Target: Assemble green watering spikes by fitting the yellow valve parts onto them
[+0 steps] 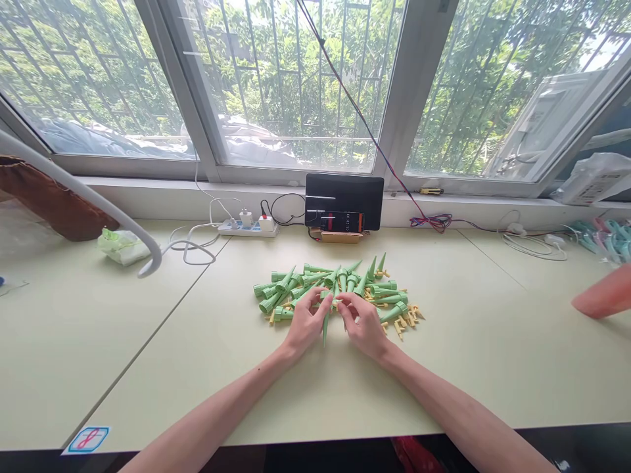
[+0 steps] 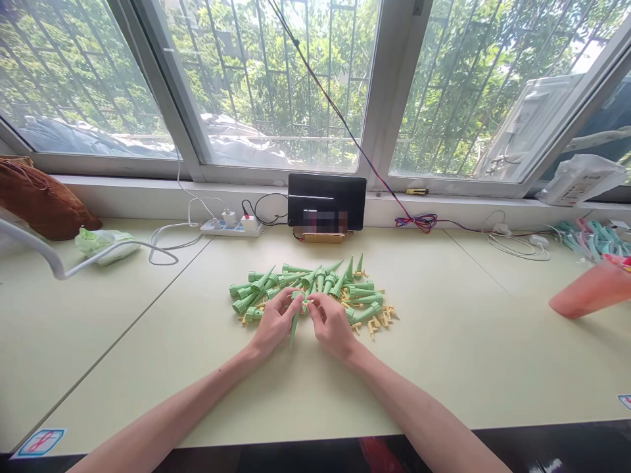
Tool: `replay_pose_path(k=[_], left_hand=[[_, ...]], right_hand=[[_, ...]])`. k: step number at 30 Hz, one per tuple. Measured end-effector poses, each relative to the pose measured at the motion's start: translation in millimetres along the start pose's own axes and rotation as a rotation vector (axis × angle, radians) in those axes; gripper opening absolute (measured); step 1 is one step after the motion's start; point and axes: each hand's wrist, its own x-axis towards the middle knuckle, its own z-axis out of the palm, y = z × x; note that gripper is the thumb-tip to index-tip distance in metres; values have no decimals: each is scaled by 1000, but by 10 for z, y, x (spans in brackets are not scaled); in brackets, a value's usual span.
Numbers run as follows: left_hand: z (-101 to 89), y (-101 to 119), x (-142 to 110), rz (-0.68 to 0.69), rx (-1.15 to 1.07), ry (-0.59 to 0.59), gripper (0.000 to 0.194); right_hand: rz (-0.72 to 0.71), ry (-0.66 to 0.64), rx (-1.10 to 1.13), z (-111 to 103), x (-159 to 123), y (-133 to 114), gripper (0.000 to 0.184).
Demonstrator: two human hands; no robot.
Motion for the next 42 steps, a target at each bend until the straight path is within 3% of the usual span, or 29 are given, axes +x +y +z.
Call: replay_pose_path(k=[25, 36, 42], left_hand=[[-25, -22, -5, 7, -14, -85, 44], [-8, 25, -5, -71, -109, -121, 46], [-30, 20, 3, -190, -146, -137, 43]], right_hand=[[5, 3, 12, 0, -18, 29, 18], [6, 64, 19, 0, -7, -2, 19], [6, 56, -3, -12, -2, -15, 21]])
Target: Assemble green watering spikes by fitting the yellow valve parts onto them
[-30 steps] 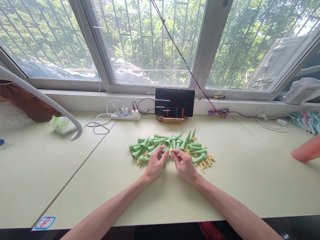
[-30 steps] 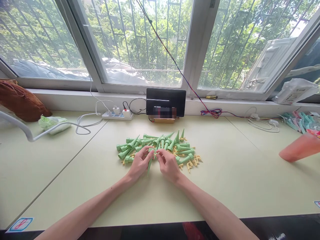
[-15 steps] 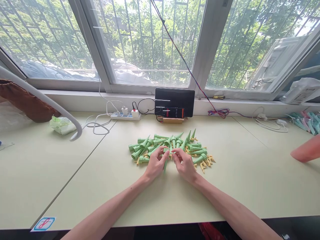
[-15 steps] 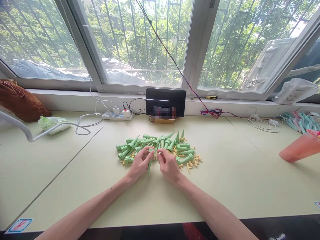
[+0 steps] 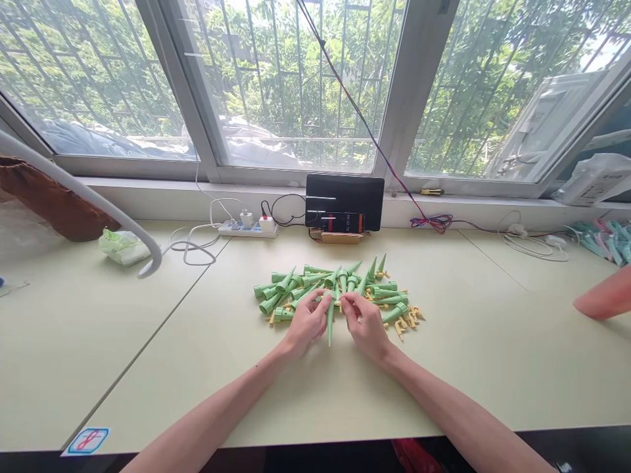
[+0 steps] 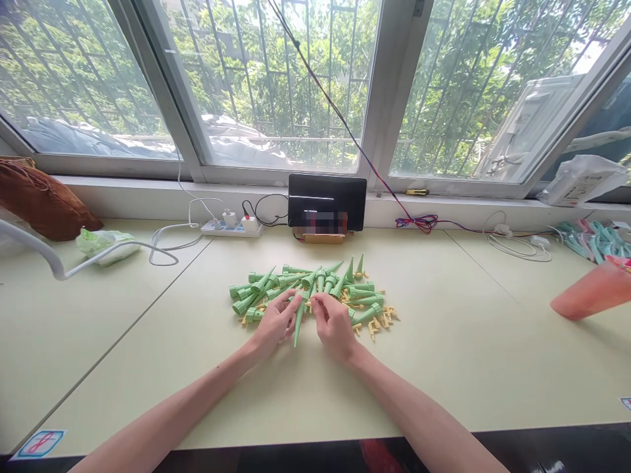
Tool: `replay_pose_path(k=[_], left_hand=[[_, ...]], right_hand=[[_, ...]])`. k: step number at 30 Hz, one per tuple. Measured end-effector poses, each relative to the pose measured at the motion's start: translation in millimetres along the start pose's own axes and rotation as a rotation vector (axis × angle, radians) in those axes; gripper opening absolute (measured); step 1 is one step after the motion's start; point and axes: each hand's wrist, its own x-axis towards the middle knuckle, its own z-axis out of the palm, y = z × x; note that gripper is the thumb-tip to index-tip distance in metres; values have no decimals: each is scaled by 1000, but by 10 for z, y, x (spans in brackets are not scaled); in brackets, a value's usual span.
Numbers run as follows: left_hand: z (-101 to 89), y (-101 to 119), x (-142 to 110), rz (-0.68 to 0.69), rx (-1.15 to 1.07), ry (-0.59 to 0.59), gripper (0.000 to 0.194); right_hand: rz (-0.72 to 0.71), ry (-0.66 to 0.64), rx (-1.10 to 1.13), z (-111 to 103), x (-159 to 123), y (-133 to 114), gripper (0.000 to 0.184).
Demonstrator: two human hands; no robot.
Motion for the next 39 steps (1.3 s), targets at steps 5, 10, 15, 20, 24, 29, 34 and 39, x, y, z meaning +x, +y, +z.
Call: replay_pose_path(k=[5, 10, 15, 20, 24, 29, 34, 39], left_hand=[[-43, -51, 61, -40, -94, 36, 44], [-49, -51, 74, -58, -153, 41, 45], [-49, -73, 69, -24, -115, 50, 45], [-45, -90, 71, 1, -88, 52, 44], [-37, -70, 54, 1, -81, 48, 44], [-34, -50, 39, -12, -71, 56, 47], [-25, -31, 35, -16, -46, 63, 47], [-16, -10, 26, -15, -43, 70, 48]], right_hand=[[18, -19, 9, 3, -2, -3, 19], [-37, -21, 27, 9, -4, 12, 23], [-49, -20, -3, 10, 8, 4, 17], [-52, -18, -10, 5, 8, 8, 16], [-70, -26, -5, 0, 6, 9, 20], [-93, -41, -16, -4, 7, -2, 22], [-95, -24, -13, 4, 10, 16, 18], [-92, -24, 2, 3, 19, 32, 17]])
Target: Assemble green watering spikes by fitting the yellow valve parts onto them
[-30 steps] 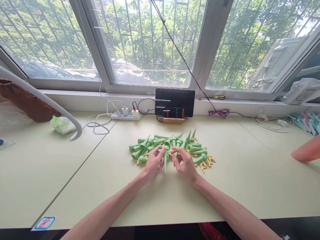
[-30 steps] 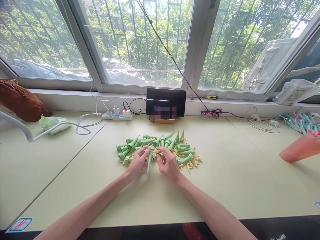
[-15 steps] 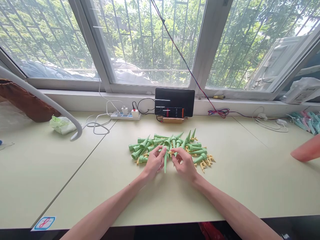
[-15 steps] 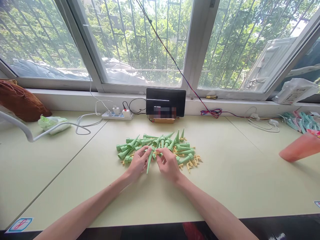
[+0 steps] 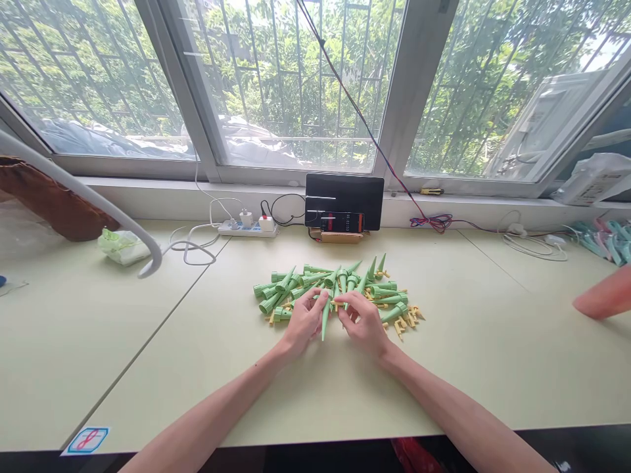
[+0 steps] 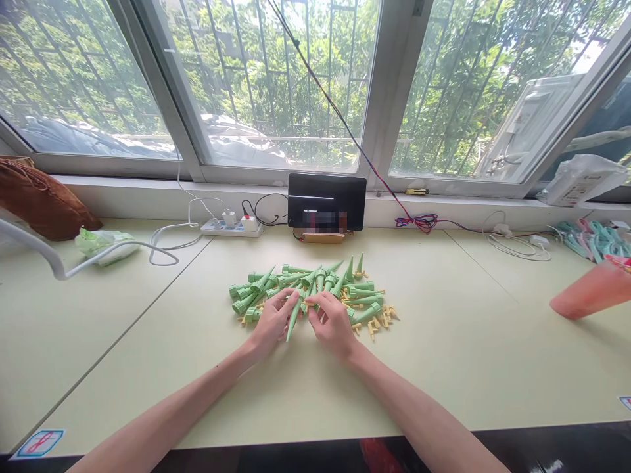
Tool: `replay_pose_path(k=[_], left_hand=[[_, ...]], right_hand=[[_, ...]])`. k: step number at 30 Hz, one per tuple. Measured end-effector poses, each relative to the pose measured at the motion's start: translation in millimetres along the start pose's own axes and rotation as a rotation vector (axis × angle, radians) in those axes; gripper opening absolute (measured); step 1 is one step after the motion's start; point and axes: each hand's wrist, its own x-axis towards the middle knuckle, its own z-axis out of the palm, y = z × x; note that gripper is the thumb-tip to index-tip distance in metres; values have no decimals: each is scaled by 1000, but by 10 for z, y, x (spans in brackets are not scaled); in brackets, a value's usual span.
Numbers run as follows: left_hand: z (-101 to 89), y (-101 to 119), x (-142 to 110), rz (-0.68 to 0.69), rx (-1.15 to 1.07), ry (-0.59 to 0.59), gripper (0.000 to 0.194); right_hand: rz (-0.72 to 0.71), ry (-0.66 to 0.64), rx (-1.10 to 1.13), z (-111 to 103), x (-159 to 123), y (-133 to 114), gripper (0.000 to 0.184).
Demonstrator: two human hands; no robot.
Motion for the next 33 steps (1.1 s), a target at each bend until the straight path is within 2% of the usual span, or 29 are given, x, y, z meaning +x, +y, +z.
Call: replay_pose_path(k=[33], left_hand=[[22, 49, -22, 39, 7, -8, 49]], right_hand=[[14, 0, 43, -14, -6, 74, 17]])
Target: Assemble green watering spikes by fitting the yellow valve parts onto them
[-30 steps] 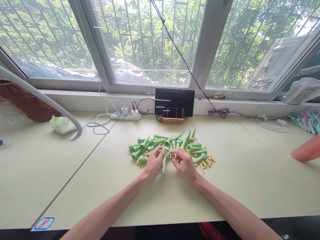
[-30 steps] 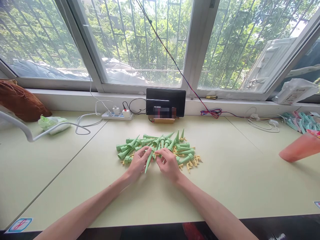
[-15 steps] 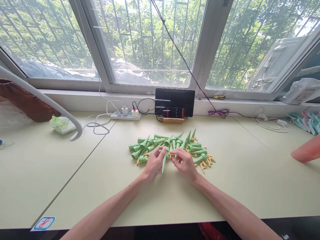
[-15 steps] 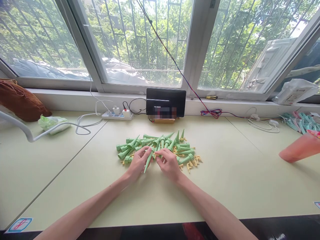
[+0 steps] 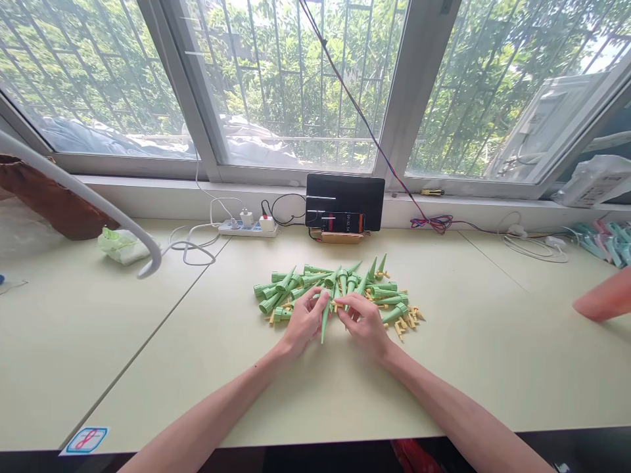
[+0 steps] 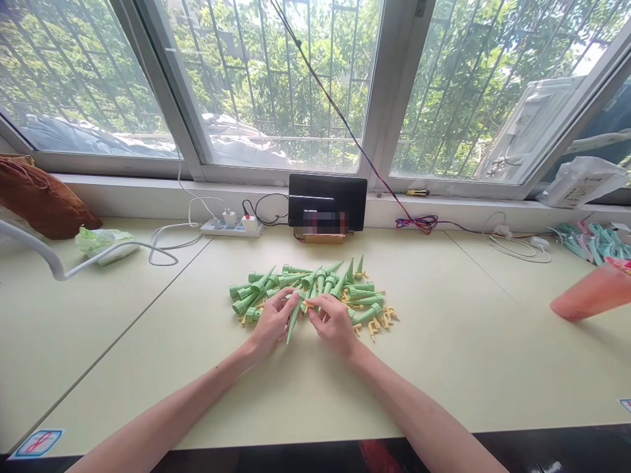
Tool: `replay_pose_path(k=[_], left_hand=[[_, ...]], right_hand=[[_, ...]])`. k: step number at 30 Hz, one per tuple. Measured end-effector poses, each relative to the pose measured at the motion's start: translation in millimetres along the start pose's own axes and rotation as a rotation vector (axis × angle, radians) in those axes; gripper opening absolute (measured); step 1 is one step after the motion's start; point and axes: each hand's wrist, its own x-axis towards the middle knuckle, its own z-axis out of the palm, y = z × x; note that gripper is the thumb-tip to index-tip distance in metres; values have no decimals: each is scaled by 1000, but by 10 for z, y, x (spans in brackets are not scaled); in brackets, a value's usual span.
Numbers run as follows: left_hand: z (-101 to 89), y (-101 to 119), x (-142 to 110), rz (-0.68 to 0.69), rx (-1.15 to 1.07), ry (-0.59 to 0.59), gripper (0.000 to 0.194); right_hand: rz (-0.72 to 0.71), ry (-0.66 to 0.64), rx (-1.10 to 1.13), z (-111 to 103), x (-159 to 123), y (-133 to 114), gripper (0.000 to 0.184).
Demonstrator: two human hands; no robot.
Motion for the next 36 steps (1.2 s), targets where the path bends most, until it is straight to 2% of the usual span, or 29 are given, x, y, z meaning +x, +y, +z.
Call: replay_pose_path(k=[19, 25, 36], left_hand=[[10, -24, -8, 69, 46, -10, 46], [8, -124, -4, 135, 91, -54, 41], [29, 5, -23, 69, 25, 6, 42]], right_hand=[[17, -4, -51, -5, 6, -51, 18], [23, -37, -95, -31, 21, -97, 35], [55, 16, -65, 3, 15, -111, 22]])
